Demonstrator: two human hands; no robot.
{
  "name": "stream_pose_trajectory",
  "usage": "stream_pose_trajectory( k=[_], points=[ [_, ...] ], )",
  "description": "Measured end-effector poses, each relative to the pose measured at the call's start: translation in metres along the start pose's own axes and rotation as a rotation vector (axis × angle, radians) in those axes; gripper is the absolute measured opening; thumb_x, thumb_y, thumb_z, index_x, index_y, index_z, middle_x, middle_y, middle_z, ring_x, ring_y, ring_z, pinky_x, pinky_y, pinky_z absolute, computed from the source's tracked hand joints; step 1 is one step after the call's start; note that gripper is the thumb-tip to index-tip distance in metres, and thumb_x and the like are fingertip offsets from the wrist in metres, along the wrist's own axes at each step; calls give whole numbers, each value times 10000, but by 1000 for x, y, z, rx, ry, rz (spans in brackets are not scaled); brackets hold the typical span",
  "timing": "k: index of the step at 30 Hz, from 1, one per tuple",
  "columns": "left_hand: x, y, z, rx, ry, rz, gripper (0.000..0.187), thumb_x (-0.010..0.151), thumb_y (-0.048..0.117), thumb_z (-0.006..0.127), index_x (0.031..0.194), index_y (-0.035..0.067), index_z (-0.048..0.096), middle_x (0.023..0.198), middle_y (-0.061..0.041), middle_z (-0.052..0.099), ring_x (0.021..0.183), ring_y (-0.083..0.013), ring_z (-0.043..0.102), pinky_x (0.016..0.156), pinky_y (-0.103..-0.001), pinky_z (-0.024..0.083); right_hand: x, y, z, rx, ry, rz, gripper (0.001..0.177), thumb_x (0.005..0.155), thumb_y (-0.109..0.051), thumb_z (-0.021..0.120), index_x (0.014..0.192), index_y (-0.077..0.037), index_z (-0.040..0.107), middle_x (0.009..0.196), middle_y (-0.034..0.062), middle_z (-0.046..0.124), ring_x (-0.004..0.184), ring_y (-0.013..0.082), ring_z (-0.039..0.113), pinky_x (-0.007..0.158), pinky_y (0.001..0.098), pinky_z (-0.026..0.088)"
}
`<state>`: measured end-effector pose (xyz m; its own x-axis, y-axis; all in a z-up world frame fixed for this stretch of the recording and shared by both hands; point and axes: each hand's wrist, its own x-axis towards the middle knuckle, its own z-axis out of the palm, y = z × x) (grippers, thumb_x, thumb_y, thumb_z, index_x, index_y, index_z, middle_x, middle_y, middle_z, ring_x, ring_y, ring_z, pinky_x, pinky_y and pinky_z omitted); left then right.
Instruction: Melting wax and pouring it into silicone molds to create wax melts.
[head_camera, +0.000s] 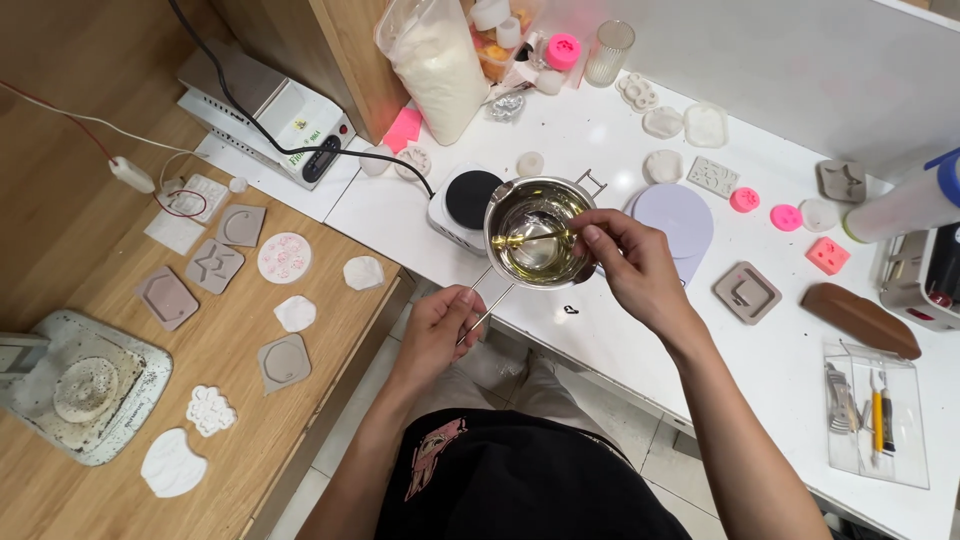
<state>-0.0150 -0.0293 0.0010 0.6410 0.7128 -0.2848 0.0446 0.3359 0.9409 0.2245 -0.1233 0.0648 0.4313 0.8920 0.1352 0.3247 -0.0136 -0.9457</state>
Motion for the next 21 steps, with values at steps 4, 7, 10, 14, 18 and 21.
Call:
stream_pose_trajectory(
  k=[4,7,10,14,18,21],
  points=[
    [-3,8,-1,16,-10,30,309,1090,150,436,902,19,644,483,-110,470,294,-123,370,295,-219,309,-11,-7,-14,-44,9,14,203,1054,-97,551,1111,-37,736,769,105,702,755,169,628,753,323,563],
    [-2,6,-2,10,-15,49,315,1091,154,433,908,13,648,485,-109,473,290,-118,373,292,-217,315,-12,-2,-28,-119,66,43,210,1074,-106,533,1134,-48,726,775,96,687,751,167,599,698,302,531],
    [-4,6,-1,7,-12,65,302,1083,143,433,907,11,640,484,-101,458,296,-110,360,304,-210,306,-7,7,-29,-129,132,24,202,1083,-76,524,1135,-30,714,783,102,682,749,172,608,718,294,516],
    [-8,8,2,5,-18,62,304,1084,141,431,907,7,640,482,-101,459,292,-108,353,299,-210,299,-2,10,-19,-40,115,22,204,1072,-59,517,1136,-30,709,782,92,680,751,159,595,718,284,508],
    [-7,3,0,-7,-24,69,306,1086,152,437,907,5,636,476,-108,456,288,-115,350,295,-214,295,-7,3,-16,9,31,71,198,1051,-62,526,1085,-20,717,756,90,675,737,153,582,688,277,494],
    [-8,5,-2,-11,-16,63,310,1087,165,442,905,9,639,474,-106,456,290,-112,345,298,-208,289,-10,8,-30,-39,1,100,197,1052,-60,529,1114,-14,710,768,95,674,739,156,560,663,261,457]
  ],
)
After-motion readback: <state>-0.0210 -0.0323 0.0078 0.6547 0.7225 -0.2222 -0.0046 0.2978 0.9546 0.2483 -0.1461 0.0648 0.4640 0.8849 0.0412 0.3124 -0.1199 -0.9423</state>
